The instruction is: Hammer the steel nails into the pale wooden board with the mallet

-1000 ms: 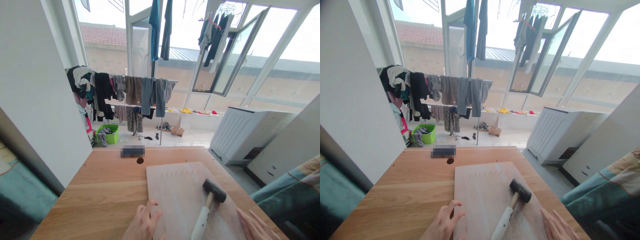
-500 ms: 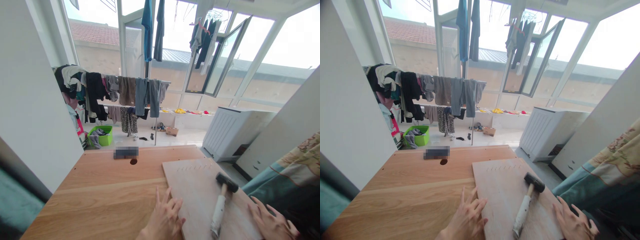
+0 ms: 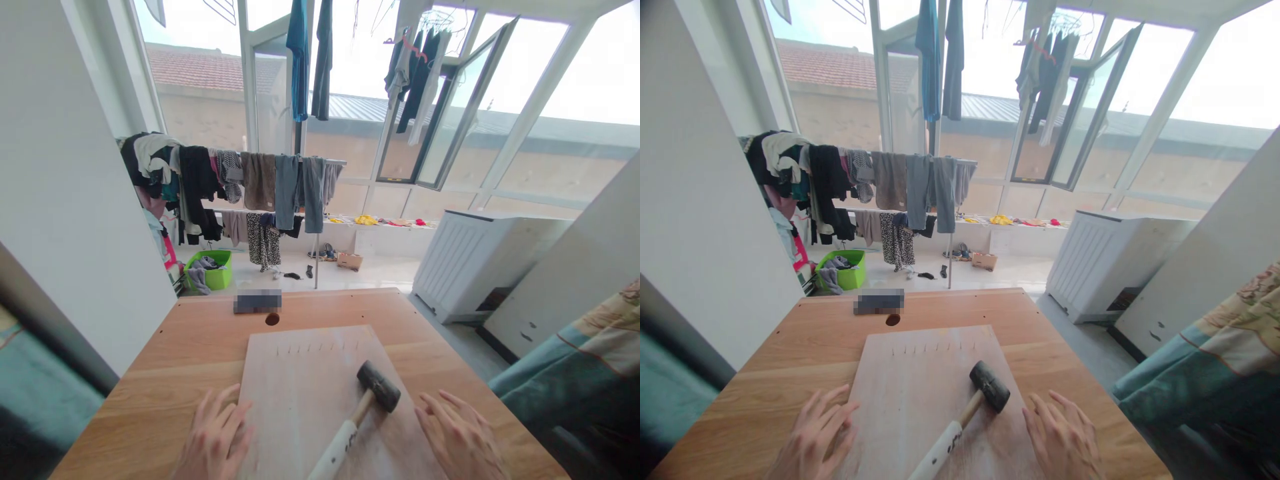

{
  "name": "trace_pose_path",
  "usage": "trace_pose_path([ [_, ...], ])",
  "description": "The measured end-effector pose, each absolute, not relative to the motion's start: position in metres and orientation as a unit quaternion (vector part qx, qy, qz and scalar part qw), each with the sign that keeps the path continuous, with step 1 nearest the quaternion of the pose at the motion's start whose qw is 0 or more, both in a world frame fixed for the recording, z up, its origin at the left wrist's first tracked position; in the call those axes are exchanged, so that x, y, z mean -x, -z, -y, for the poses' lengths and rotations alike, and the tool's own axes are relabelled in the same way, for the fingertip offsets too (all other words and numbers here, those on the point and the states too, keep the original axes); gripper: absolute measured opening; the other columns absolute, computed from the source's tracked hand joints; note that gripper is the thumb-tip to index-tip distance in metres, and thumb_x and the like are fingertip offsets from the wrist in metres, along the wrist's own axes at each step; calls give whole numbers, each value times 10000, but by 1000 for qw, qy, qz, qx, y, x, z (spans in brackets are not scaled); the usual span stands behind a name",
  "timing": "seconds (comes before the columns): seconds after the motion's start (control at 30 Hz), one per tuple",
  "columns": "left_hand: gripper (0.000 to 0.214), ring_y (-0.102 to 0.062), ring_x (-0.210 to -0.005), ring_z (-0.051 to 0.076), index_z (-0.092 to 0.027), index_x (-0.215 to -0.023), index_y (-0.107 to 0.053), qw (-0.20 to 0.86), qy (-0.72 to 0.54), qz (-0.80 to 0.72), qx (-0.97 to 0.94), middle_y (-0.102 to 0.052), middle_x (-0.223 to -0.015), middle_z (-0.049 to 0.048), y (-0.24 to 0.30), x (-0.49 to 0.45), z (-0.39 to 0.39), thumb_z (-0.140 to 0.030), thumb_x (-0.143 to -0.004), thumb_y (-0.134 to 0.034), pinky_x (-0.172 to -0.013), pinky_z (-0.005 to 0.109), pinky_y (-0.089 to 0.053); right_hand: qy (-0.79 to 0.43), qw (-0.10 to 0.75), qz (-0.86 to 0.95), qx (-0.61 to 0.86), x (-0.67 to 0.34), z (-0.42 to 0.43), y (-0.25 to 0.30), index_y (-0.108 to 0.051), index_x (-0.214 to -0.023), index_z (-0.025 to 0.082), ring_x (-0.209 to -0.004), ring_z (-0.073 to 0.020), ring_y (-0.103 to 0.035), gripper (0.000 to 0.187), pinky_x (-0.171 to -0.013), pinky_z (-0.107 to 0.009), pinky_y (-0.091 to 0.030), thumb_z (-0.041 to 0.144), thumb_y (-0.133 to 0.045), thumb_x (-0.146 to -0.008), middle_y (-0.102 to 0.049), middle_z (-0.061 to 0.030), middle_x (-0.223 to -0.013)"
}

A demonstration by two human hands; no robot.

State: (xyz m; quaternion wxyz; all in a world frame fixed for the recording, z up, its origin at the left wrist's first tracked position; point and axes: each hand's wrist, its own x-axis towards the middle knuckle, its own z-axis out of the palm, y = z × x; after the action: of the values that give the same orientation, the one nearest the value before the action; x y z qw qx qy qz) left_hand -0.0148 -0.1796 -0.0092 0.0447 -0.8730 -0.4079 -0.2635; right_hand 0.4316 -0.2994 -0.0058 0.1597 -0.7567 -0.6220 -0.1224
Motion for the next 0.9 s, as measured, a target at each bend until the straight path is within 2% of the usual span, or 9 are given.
trace_pose_path([
  [0.03,268,-651,-1142,283,-280,-1152,-653,16,266,427,864,-736,-1081,43,6,14,172,-287,-887,-619,-1006,513,-512,57,177,635,750,-421,280,-8,-729,-1110,248,-1076,-351,-681,328,-911,-545,-512,350,-471,-936,-770,-120,-1073],
  [0.1,286,-659,-1127,259,-259,-1189,-638,-57,279,453,845,-710,-1165,64,0,5,152,-293,-907,-600,-967,460,-548,-25,187,663,725,-404,237,-31,-644,-1243,201,-1090,-275,-676,380,-939,-437,-523,303,-376,-993,-710,-127,-1176],
  [0.2,357,-631,-1199,239,-218,-1277,-595,-141,314,444,827,-672,-1286,87,-2,-17,117,-292,-929,-577,-1024,435,-521,-62,168,694,697,-388,174,-48,-591,-1287,169,-982,-198,-693,335,-897,-341,-541,252,-455,-992,-682,-109,-1176],
  [0.33,411,-608,-1251,255,-227,-1302,-602,-205,328,407,827,-733,-1210,64,5,-41,81,-287,-896,-609,-1113,486,-439,-121,99,733,662,-379,122,-46,-638,-1181,168,-966,-199,-687,268,-865,-396,-569,311,-638,-954,-692,-64,-1139],
  [0.47,300,-662,-1180,260,-228,-1162,-695,-270,327,413,806,-791,-1041,39,9,-49,70,-318,-898,-585,-1161,496,-380,-145,62,737,657,-376,110,-49,-629,-1206,184,-1003,-212,-681,285,-858,-421,-581,336,-634,-964,-669,-68,-1214],
  [0.57,308,-702,-1109,252,-235,-1165,-694,-302,342,436,776,-786,-1060,40,8,-51,70,-359,-912,-570,-1152,474,-400,-148,58,740,653,-371,111,-53,-625,-1218,189,-1046,-223,-669,290,-892,-443,-568,334,-629,-966,-658,-71,-1244],
  [0.77,305,-639,-1214,254,-223,-1130,-726,-321,304,405,800,-771,-1104,32,10,-67,69,-319,-888,-567,-1213,488,-299,-182,4,733,655,-353,105,-42,-624,-1220,187,-1012,-216,-679,297,-857,-419,-582,332,-639,-961,-663,-68,-1229],
  [0.9,272,-710,-1090,242,-226,-1099,-727,-335,309,406,792,-772,-1110,38,4,-75,68,-313,-894,-570,-1206,465,-315,-178,5,728,663,-349,104,-44,-629,-1216,184,-1021,-221,-676,295,-867,-416,-577,334,-636,-962,-659,-69,-1240],
])
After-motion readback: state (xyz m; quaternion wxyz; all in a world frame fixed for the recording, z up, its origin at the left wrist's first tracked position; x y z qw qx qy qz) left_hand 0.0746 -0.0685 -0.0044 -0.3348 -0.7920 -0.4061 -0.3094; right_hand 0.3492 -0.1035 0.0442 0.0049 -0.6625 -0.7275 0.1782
